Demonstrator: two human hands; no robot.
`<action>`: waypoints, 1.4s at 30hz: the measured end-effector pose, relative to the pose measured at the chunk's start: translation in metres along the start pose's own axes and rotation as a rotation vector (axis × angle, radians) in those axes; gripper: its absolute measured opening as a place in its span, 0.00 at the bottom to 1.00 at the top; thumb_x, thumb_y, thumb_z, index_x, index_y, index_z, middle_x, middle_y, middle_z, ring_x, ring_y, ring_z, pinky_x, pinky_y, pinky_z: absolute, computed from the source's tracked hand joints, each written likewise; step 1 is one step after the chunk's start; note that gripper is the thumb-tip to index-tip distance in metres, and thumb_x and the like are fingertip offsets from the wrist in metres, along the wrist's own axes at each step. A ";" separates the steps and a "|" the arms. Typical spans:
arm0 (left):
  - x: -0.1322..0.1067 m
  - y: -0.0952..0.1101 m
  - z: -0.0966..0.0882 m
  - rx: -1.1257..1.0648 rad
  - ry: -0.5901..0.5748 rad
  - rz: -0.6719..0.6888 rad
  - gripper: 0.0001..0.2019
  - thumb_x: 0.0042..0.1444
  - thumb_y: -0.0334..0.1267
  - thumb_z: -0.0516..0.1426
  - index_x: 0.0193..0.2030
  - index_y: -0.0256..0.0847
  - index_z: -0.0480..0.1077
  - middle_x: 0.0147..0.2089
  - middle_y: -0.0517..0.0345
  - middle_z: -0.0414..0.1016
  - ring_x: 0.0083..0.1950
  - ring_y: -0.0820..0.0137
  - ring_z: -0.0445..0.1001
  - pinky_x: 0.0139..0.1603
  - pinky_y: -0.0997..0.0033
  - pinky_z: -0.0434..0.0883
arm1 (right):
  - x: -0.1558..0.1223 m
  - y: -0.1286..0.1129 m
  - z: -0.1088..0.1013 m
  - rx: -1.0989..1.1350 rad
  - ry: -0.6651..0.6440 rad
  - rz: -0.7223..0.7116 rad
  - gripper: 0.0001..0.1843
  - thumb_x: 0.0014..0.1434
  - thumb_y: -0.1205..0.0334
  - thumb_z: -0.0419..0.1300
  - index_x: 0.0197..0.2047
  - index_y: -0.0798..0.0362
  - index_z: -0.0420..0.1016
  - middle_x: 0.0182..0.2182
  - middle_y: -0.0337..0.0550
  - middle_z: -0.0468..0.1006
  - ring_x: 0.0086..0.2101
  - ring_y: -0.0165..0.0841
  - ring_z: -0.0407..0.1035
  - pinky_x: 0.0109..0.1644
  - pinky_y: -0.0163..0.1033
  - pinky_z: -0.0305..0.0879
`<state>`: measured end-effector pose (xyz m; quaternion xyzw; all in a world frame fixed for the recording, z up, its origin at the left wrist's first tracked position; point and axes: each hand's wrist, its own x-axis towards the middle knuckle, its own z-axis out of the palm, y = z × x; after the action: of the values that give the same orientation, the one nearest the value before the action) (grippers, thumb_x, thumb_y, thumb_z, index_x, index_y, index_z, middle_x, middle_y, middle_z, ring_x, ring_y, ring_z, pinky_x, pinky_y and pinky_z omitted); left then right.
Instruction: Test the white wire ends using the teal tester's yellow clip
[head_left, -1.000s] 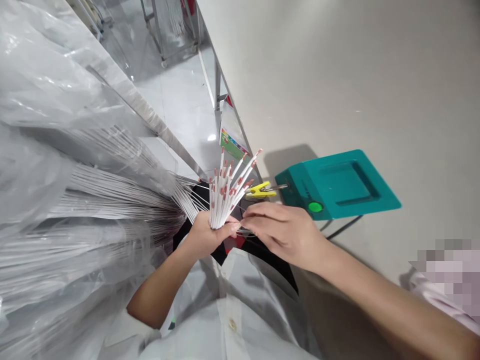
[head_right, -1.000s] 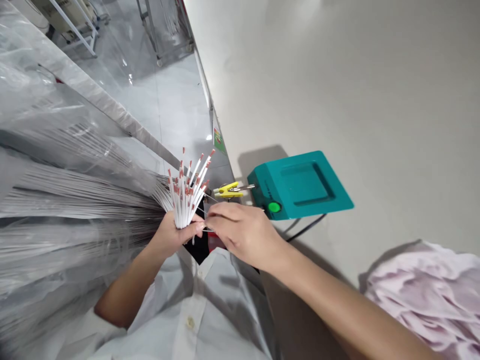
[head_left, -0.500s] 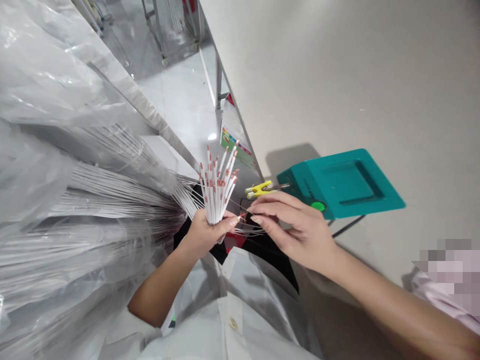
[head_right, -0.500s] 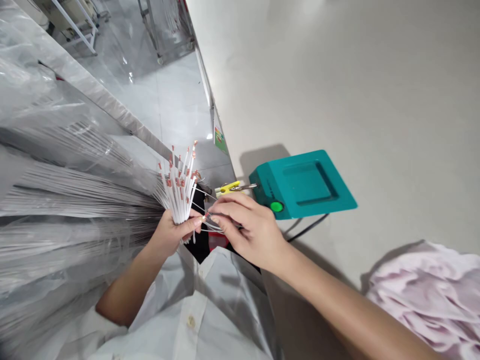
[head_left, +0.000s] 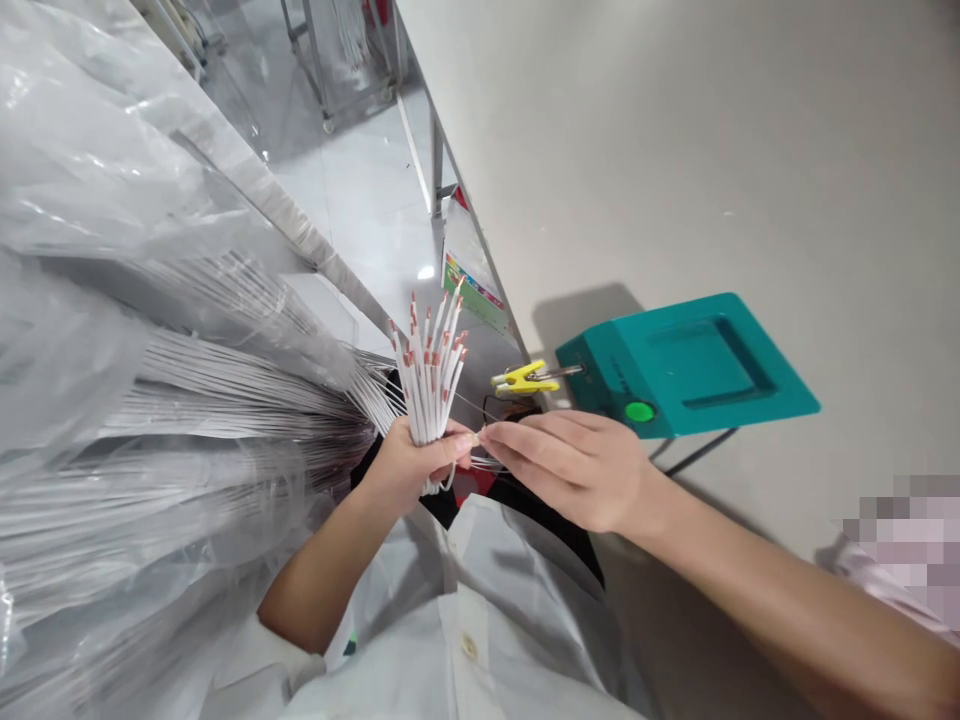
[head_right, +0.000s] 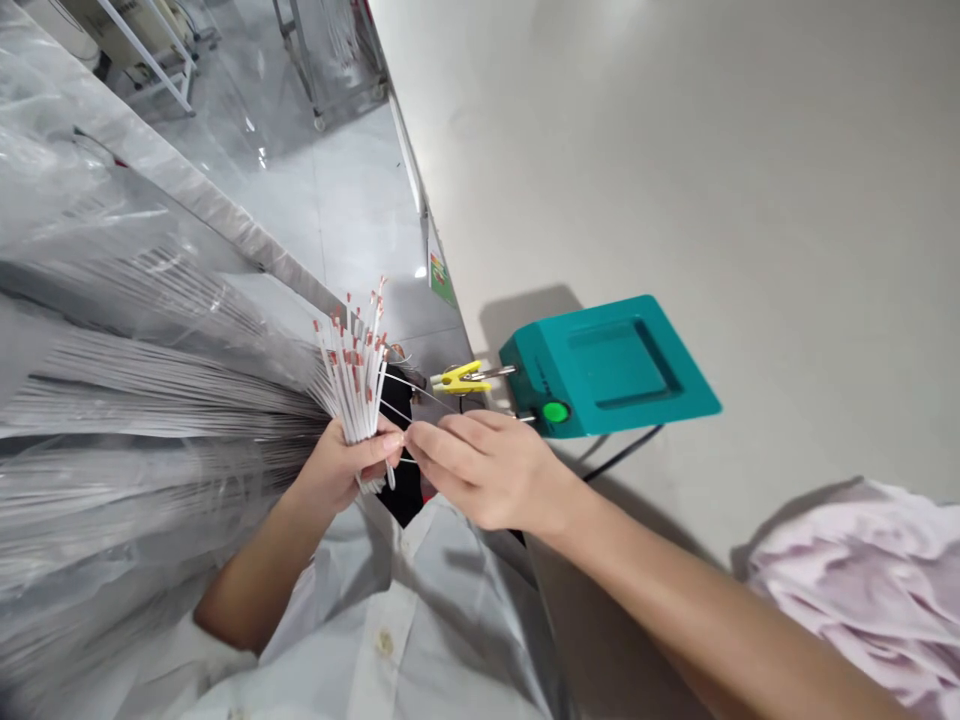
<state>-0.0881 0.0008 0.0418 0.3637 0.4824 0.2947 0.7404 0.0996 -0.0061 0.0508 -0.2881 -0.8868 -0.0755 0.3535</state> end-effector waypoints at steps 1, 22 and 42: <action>0.000 0.001 0.001 -0.028 -0.006 -0.007 0.11 0.44 0.40 0.63 0.24 0.34 0.70 0.18 0.63 0.65 0.16 0.82 0.53 0.17 0.77 0.49 | -0.002 0.000 0.000 -0.020 0.015 -0.051 0.09 0.55 0.75 0.57 0.34 0.53 0.74 0.34 0.43 0.81 0.28 0.32 0.73 0.29 0.37 0.70; -0.001 -0.003 -0.007 0.115 -0.153 0.066 0.14 0.45 0.45 0.63 0.25 0.34 0.72 0.19 0.62 0.66 0.17 0.81 0.56 0.17 0.77 0.52 | 0.016 0.010 -0.001 0.851 -0.200 0.483 0.06 0.58 0.66 0.58 0.32 0.52 0.77 0.31 0.42 0.76 0.31 0.27 0.71 0.35 0.33 0.68; 0.004 -0.012 0.004 -0.152 -0.033 0.051 0.11 0.43 0.43 0.63 0.27 0.36 0.70 0.21 0.62 0.69 0.17 0.81 0.56 0.18 0.76 0.53 | 0.004 -0.023 0.030 0.958 0.249 1.014 0.05 0.54 0.62 0.62 0.30 0.51 0.78 0.29 0.42 0.77 0.30 0.30 0.72 0.34 0.36 0.71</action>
<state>-0.0822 -0.0035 0.0307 0.3231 0.4371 0.3432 0.7660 0.0667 -0.0134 0.0334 -0.4676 -0.5319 0.4644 0.5317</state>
